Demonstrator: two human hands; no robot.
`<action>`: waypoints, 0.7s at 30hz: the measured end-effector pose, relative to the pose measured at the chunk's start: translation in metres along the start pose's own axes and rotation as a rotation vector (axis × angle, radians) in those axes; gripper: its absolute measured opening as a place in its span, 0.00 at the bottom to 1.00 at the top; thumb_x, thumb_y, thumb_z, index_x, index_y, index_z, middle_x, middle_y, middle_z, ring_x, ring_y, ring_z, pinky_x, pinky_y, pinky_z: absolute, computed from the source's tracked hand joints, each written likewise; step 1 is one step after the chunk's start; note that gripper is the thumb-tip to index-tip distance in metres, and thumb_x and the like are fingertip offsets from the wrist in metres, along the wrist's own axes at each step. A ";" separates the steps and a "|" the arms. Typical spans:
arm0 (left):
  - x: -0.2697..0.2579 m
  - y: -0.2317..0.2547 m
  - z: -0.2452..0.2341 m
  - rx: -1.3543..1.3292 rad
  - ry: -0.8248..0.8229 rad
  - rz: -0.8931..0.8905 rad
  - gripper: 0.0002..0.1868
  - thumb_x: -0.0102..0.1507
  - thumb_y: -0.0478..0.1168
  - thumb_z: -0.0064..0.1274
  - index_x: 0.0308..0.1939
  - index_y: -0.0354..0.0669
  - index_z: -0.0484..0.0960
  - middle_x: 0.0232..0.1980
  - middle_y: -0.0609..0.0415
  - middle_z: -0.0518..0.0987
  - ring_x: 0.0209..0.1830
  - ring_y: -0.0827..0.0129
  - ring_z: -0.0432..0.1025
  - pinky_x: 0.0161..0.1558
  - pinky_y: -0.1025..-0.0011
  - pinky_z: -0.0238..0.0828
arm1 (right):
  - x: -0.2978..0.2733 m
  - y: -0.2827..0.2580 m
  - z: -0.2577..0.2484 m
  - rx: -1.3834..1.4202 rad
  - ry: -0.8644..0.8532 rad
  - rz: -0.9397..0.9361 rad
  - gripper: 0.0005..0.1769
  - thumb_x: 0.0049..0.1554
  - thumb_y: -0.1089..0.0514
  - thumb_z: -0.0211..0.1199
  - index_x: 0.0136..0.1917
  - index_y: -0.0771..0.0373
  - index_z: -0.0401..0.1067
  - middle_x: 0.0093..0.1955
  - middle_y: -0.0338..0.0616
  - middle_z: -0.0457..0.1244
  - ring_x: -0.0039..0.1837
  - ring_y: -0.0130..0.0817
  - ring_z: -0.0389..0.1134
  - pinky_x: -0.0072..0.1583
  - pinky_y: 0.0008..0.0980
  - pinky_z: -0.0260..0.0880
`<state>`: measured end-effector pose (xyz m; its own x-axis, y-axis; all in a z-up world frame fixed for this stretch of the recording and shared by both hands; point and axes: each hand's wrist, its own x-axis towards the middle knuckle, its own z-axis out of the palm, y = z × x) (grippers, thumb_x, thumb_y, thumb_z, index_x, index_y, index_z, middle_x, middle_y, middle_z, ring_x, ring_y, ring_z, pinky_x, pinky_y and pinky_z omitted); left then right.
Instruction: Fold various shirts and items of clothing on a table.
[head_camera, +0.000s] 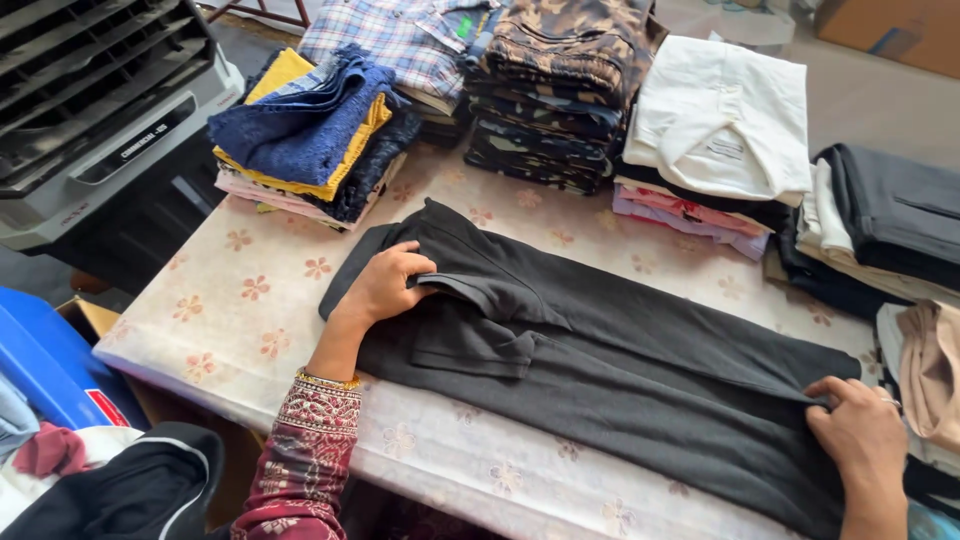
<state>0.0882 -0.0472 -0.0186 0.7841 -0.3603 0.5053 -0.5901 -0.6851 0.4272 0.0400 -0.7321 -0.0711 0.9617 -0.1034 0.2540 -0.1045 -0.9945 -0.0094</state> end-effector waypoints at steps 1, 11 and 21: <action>0.001 0.002 -0.003 -0.022 0.005 -0.017 0.12 0.52 0.38 0.67 0.37 0.38 0.84 0.38 0.49 0.84 0.43 0.54 0.77 0.61 0.55 0.67 | -0.001 0.003 0.003 0.005 0.055 0.014 0.11 0.50 0.54 0.64 0.47 0.43 0.82 0.42 0.34 0.69 0.54 0.39 0.70 0.57 0.39 0.73; 0.009 0.026 -0.008 -0.269 0.117 0.085 0.12 0.56 0.38 0.64 0.31 0.35 0.77 0.33 0.47 0.77 0.36 0.52 0.74 0.39 0.63 0.69 | -0.005 0.020 0.031 -0.029 0.247 0.087 0.11 0.56 0.56 0.62 0.47 0.43 0.82 0.40 0.34 0.64 0.47 0.36 0.67 0.54 0.33 0.71; -0.016 -0.042 0.025 -0.656 -0.198 -0.091 0.23 0.72 0.45 0.57 0.29 0.34 0.68 0.27 0.58 0.66 0.29 0.74 0.61 0.37 0.71 0.61 | 0.003 0.044 0.058 0.027 0.229 0.054 0.12 0.55 0.58 0.61 0.47 0.43 0.82 0.46 0.34 0.67 0.50 0.37 0.69 0.56 0.32 0.71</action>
<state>0.1051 -0.0285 -0.0628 0.8194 -0.4715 0.3261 -0.4656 -0.2154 0.8584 0.0531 -0.7776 -0.1269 0.8721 -0.1528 0.4649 -0.1445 -0.9880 -0.0538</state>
